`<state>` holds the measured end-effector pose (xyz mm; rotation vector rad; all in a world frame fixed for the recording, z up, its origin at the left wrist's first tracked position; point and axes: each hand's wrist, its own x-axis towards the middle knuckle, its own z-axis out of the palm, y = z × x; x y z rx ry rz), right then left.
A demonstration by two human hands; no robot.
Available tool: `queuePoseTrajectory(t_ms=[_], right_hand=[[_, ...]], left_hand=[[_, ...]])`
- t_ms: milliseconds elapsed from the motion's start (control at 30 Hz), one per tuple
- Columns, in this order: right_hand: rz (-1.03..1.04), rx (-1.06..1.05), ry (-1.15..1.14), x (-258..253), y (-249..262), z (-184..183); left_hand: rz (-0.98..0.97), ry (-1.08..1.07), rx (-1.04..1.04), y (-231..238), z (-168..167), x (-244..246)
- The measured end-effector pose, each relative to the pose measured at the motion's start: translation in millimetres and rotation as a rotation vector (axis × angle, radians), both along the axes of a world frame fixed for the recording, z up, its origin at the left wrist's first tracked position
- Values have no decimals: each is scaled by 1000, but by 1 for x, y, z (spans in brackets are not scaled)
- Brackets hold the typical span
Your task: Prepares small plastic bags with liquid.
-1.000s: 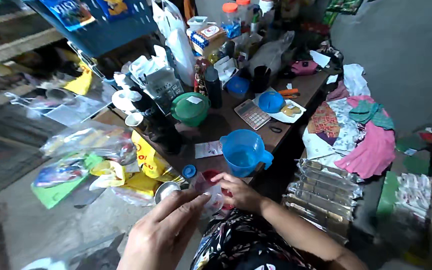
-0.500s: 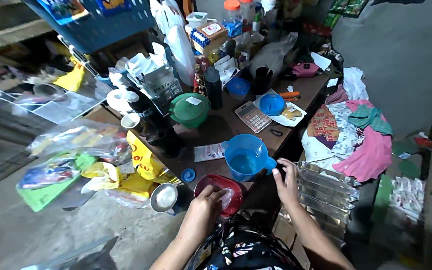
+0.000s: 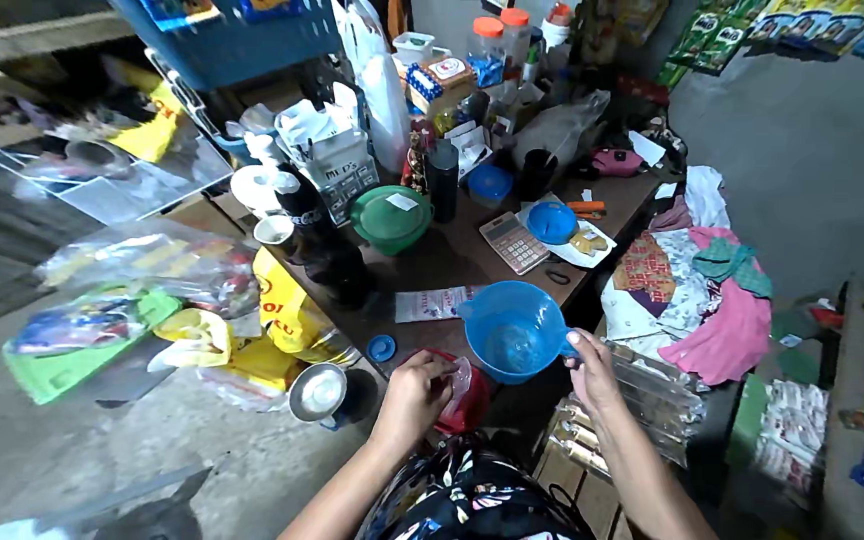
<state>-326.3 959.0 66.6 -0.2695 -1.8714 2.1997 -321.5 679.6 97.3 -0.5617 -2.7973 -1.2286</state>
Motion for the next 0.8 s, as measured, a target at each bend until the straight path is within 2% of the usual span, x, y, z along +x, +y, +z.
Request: queuePoseTrajectory(t_ms=[100,300,533,800], right_hand=[[111,95,107,18,15,37],[273,470,247,46,23,95],[233,800,254,58,20,115],[187,1028,250,60,4,137]], left_hand=[[13,-26,-3,3,7,-3],[5,-14,8,8,20,-5],[-14,-33,88,10,29,-2],[-58,-43,101,10,41,3]])
